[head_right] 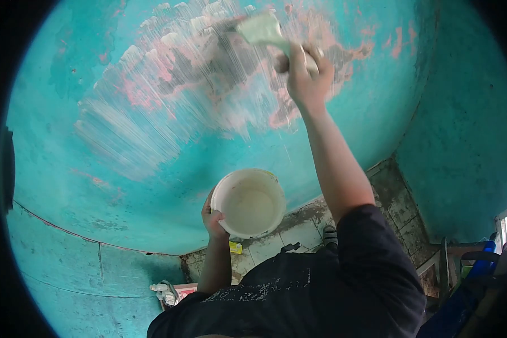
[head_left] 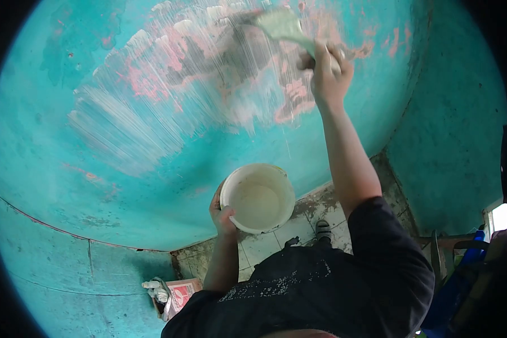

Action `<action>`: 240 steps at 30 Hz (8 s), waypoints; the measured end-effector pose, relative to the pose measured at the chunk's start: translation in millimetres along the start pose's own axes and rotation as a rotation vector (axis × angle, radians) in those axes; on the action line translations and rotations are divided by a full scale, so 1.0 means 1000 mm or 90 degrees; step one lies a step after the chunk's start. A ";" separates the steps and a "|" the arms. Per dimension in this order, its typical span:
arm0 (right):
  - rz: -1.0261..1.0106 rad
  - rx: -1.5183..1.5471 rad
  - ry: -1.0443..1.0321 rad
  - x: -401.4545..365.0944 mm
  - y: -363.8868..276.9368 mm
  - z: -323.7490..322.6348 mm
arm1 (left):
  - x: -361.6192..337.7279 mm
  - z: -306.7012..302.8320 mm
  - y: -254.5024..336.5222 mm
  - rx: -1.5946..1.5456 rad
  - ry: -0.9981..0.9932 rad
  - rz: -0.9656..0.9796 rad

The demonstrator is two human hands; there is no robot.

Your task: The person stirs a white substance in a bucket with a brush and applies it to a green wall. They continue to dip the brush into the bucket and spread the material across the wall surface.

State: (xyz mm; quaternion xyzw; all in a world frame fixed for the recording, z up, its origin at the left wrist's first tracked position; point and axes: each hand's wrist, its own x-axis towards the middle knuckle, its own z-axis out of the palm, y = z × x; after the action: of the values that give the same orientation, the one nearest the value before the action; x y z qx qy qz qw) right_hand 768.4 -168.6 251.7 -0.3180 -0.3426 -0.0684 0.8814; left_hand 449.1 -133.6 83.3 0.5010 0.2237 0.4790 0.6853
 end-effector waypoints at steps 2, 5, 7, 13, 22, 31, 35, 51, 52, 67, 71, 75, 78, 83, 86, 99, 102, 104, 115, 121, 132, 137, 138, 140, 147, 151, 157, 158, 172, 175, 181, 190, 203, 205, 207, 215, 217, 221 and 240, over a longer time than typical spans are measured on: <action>0.024 0.010 0.002 0.023 0.000 0.015 | 0.000 0.006 0.000 0.002 0.010 0.003; 0.035 0.018 0.000 0.014 0.027 0.003 | -0.001 0.007 -0.002 0.012 0.034 0.000; 0.022 -0.026 -0.026 -0.007 0.055 -0.024 | 0.001 0.005 -0.006 0.019 0.046 -0.006; 0.219 -0.108 -0.005 -0.157 0.126 -0.131 | 0.010 -0.004 -0.019 0.031 0.002 -0.022; 0.425 -0.129 0.091 -0.217 0.129 -0.178 | 0.017 -0.010 -0.028 0.067 0.000 -0.027; 0.102 -0.076 -0.008 -0.015 0.017 -0.069 | 0.025 0.012 -0.020 0.008 -0.062 0.037; 0.048 0.059 -0.024 0.036 -0.005 -0.013 | 0.024 0.022 -0.018 0.006 -0.062 0.040; 0.458 -0.110 0.137 -0.189 0.133 -0.196 | 0.029 0.026 -0.029 0.046 -0.064 -0.016; 0.507 -0.138 0.136 -0.189 0.131 -0.203 | 0.028 0.027 -0.031 0.043 -0.064 -0.017; 0.302 -0.118 -0.446 -0.070 -0.092 -0.108 | 0.040 0.068 0.000 -0.003 -0.164 0.077; -0.052 -0.431 -0.849 -0.086 -0.088 -0.076 | 0.037 0.066 -0.004 -0.016 -0.201 0.065; -0.207 -0.521 -1.038 -0.102 -0.062 -0.067 | 0.035 0.062 -0.009 -0.042 -0.174 0.000; -0.291 -0.574 -1.152 -0.107 -0.051 -0.060 | 0.034 0.062 -0.008 -0.035 -0.165 -0.046; -0.231 -0.585 -1.235 -0.114 -0.034 -0.059 | 0.031 0.056 0.000 -0.032 -0.154 -0.038; -0.254 -0.535 -1.203 -0.120 -0.031 -0.057 | 0.029 0.051 0.010 -0.035 -0.189 -0.003; -0.151 -0.397 -1.139 -0.132 -0.031 -0.045 | 0.034 0.043 0.019 -0.060 -0.233 -0.013; -0.128 -0.350 -1.053 -0.132 -0.021 -0.044 | 0.034 0.046 0.021 -0.048 -0.249 -0.022; -0.219 -0.313 -1.016 -0.129 -0.022 -0.043 | 0.036 0.048 0.022 -0.032 -0.274 -0.042; 0.068 -0.382 -1.101 -0.100 -0.043 -0.048 | 0.046 0.051 0.011 -0.063 -0.306 -0.049; 0.069 -0.392 -1.096 -0.104 -0.037 -0.052 | 0.050 0.055 0.009 -0.054 -0.312 -0.040; 0.035 -0.389 -1.065 -0.104 -0.037 -0.051 | 0.055 0.058 0.009 -0.027 -0.307 -0.034; -0.043 -0.375 -1.099 -0.107 -0.028 -0.055 | 0.057 0.059 0.008 0.007 -0.305 -0.041; -0.023 -0.402 -1.098 -0.099 -0.037 -0.050 | 0.057 0.059 0.008 0.007 -0.306 -0.039; -0.006 -0.428 -1.098 -0.091 -0.041 -0.049 | 0.055 0.058 0.008 -0.005 -0.279 -0.041; 0.542 -0.224 -0.495 -0.101 -0.014 -0.111 | 0.061 0.041 0.002 0.042 -0.212 0.046; 0.695 -0.049 -0.196 -0.133 -0.002 -0.143 | 0.062 0.040 0.001 0.052 -0.173 0.032; 0.737 0.107 -0.035 -0.164 -0.003 -0.153 | 0.066 0.048 -0.007 0.032 -0.166 0.051; 0.731 0.108 -0.033 -0.167 -0.001 -0.151 | 0.067 0.050 -0.008 0.018 -0.170 0.060; 0.595 0.220 0.251 -0.143 -0.005 -0.131 | 0.076 0.085 -0.015 -0.010 -0.281 -0.197; 0.590 0.176 0.285 -0.133 -0.008 -0.128 | 0.086 0.096 -0.019 0.021 -0.239 -0.228; 0.595 0.211 0.295 -0.128 0.015 -0.159 | 0.098 0.125 -0.014 0.563 -0.273 -0.006; 0.597 0.234 0.344 -0.093 0.032 -0.209 | 0.118 0.180 -0.033 0.735 -0.230 -0.041; 0.638 0.290 0.352 -0.073 0.034 -0.245 | 0.126 0.214 -0.080 0.715 -0.258 0.373; 0.639 0.313 0.348 -0.080 0.032 -0.247 | 0.116 0.220 -0.073 0.711 -0.244 0.343; 0.654 0.316 0.367 -0.079 0.019 -0.242 | 0.106 0.225 -0.054 0.693 -0.253 0.146; 0.671 0.279 0.273 -0.092 -0.026 -0.243 | 0.101 0.178 -0.069 0.222 -0.314 -0.493; 0.673 0.281 0.278 -0.097 -0.030 -0.246 | 0.090 0.166 -0.086 0.133 -0.234 -0.524; 0.590 0.284 0.190 -0.094 -0.035 -0.264 | 0.067 0.142 -0.115 -0.015 -0.147 -0.605; 0.378 0.285 0.116 0.075 0.076 -0.311 | 0.057 0.226 -0.174 0.018 0.054 -0.536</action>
State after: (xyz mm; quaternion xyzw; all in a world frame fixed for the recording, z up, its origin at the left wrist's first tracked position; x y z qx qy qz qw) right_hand 1024.9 -289.7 86.1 -0.1953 -0.1625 0.2386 0.9373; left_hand 727.4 -196.7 26.3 0.3551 0.4435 0.1744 0.8043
